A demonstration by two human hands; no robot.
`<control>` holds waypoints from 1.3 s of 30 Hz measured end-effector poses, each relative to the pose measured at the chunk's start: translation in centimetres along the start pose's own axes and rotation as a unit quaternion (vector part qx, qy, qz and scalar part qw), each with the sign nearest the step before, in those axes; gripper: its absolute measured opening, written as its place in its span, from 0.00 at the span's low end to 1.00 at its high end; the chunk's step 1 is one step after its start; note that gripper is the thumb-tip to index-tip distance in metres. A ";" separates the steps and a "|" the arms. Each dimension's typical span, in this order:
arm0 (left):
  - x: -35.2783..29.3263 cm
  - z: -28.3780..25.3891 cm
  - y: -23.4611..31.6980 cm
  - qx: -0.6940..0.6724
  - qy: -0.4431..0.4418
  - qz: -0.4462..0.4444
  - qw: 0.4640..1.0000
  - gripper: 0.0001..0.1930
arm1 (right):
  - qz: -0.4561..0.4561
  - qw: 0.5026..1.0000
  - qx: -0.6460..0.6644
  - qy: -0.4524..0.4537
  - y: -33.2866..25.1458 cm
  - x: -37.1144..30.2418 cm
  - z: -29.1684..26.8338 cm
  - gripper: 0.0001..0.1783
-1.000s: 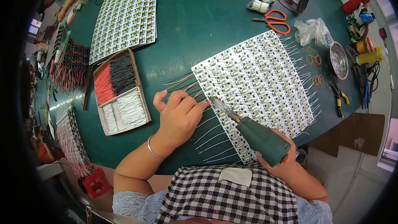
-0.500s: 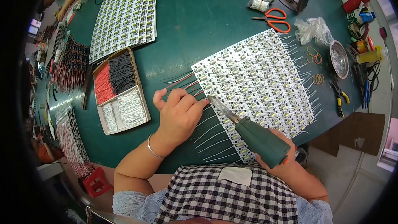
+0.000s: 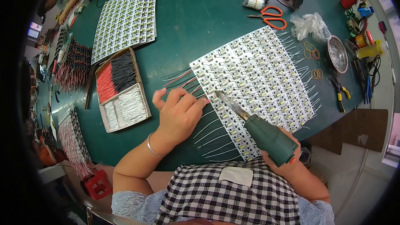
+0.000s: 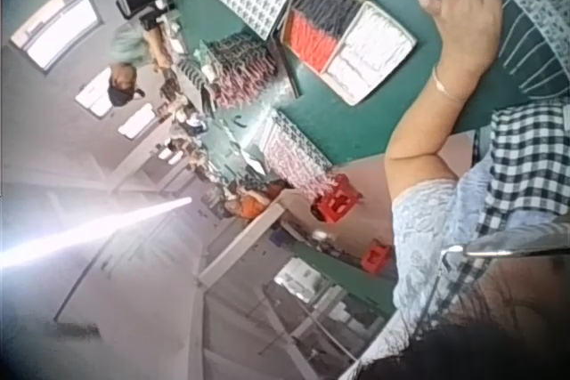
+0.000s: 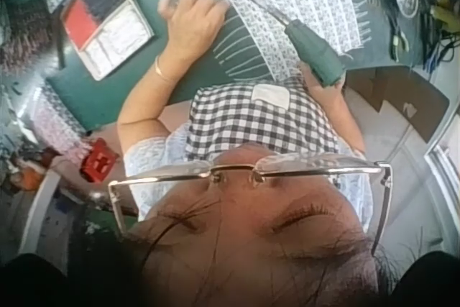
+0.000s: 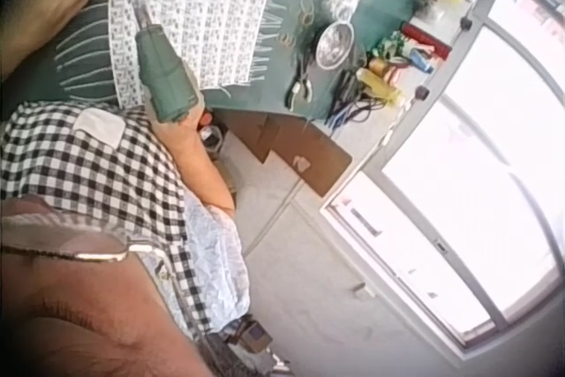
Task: The person takes wires from a box and solders them onto a circuit board using a soldering tool.
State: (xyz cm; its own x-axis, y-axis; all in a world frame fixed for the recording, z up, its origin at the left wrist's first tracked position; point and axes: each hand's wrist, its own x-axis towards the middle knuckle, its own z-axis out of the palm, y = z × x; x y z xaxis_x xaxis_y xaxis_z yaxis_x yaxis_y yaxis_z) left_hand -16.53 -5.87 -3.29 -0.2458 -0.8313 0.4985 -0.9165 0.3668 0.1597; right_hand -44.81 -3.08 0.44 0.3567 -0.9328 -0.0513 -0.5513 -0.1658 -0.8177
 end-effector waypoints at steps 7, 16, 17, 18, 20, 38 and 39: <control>-0.7 0.2 0.8 -0.020 -0.011 -0.002 1.000 0.07 | -0.087 0.993 -0.070 -0.022 -0.5 0.1 -0.4 0.17; -0.8 0.5 0.7 -0.014 -0.005 -0.005 1.000 0.06 | -0.111 0.986 -0.122 -0.034 -1.8 1.0 -0.2 0.17; -0.8 0.5 0.7 -0.014 -0.002 -0.007 1.000 0.06 | -0.117 0.985 -0.126 -0.032 -1.9 1.1 -0.2 0.17; -0.8 0.5 0.7 -0.015 -0.001 -0.007 1.000 0.06 | -0.112 0.986 -0.120 -0.034 -1.9 1.1 -0.1 0.17; -0.8 0.6 0.7 -0.015 0.000 -0.008 1.000 0.06 | -0.117 0.985 -0.119 -0.038 -2.0 1.2 -0.1 0.17; -0.7 0.2 1.0 -0.017 0.001 -0.009 1.000 0.06 | -0.004 1.000 0.013 0.018 0.0 -1.8 0.1 0.15; -0.8 0.0 1.2 -0.013 0.003 -0.005 1.000 0.06 | 0.002 1.000 0.014 0.027 0.0 -1.9 0.1 0.15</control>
State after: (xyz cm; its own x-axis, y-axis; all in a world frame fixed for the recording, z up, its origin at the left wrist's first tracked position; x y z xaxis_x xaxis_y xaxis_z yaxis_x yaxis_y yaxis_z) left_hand -17.45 -4.71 -3.48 -0.2344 -0.8322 0.5026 -0.9104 0.3692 0.1867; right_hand -45.43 -1.27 0.49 0.3134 -0.9493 -0.0241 -0.5307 -0.1541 -0.8334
